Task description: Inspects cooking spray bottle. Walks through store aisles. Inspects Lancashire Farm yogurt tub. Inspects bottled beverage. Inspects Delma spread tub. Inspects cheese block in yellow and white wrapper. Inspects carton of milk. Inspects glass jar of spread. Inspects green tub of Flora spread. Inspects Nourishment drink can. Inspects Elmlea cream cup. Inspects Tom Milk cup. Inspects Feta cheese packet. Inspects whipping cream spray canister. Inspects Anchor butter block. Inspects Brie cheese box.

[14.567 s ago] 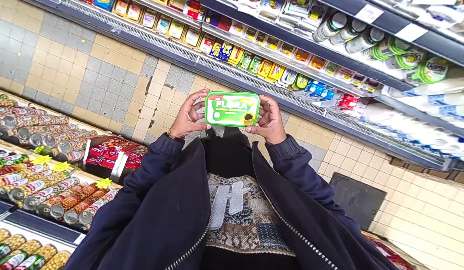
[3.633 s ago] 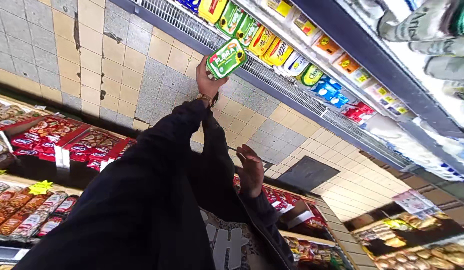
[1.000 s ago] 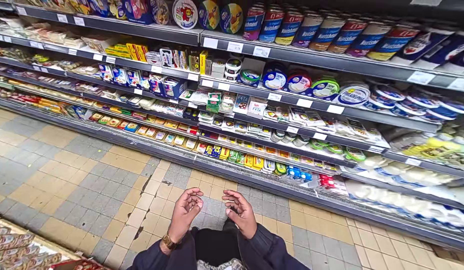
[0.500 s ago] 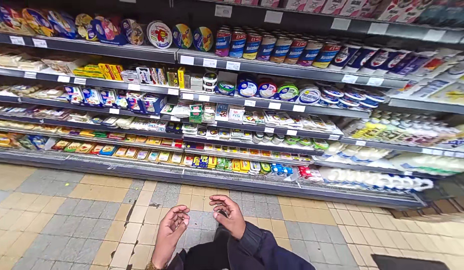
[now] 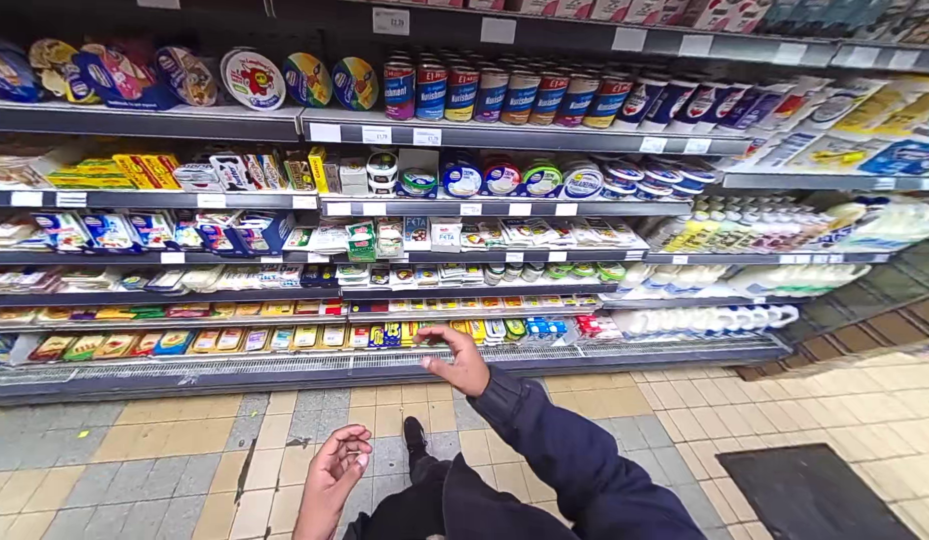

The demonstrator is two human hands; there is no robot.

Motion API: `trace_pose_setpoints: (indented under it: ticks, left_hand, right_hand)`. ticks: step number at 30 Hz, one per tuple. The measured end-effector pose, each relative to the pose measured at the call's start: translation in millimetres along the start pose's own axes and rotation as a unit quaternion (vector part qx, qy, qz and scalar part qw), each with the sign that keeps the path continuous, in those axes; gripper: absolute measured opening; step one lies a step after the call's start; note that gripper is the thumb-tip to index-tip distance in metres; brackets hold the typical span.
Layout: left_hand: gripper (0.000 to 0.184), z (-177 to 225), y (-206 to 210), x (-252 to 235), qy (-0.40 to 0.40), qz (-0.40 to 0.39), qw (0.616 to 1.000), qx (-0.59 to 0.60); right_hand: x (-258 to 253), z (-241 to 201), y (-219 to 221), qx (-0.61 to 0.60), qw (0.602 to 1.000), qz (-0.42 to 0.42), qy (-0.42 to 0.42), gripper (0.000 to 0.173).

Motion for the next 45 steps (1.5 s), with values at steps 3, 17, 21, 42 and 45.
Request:
trace_pose_setpoints:
  ticks: [3,17,21,42,45]
  left_hand:
    - [0.039,1.9,-0.2,-16.7,-0.003,0.016,1.000,0.001]
    - [0.036,10.0,-6.5,-113.5,0.039,0.131,0.991,0.007]
    - [0.034,7.7,-3.6,-131.1,0.044,0.156,0.987,-0.002]
    - [0.034,1.8,25.1,-178.7,0.061,0.209,0.976,-0.015]
    - [0.036,-0.6,27.6,-177.2,0.084,0.196,0.977,-0.011]
  right_hand:
    - [-72.1,-1.4,-11.3,0.026,0.998,-0.006,-0.052,0.050]
    - [-452.6,3.3,-47.0,0.341,0.916,0.048,-0.207,0.053]
    - [-511.4,6.9,-52.0,0.468,0.858,0.079,-0.198,0.057]
    - [-553.6,14.5,-39.8,0.556,0.803,0.134,-0.168,0.076]
    - [-537.1,11.4,-32.8,0.527,0.809,0.148,-0.214,0.069]
Point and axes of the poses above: each hand's wrist, its own x-axis away from the middle knuckle, its own y-axis out of the palm, z = x × y, the point moved 3 cm from there along -x, towards the middle knuckle, and after that the axes turned 14 degrees about z, right-handed, at the moved point
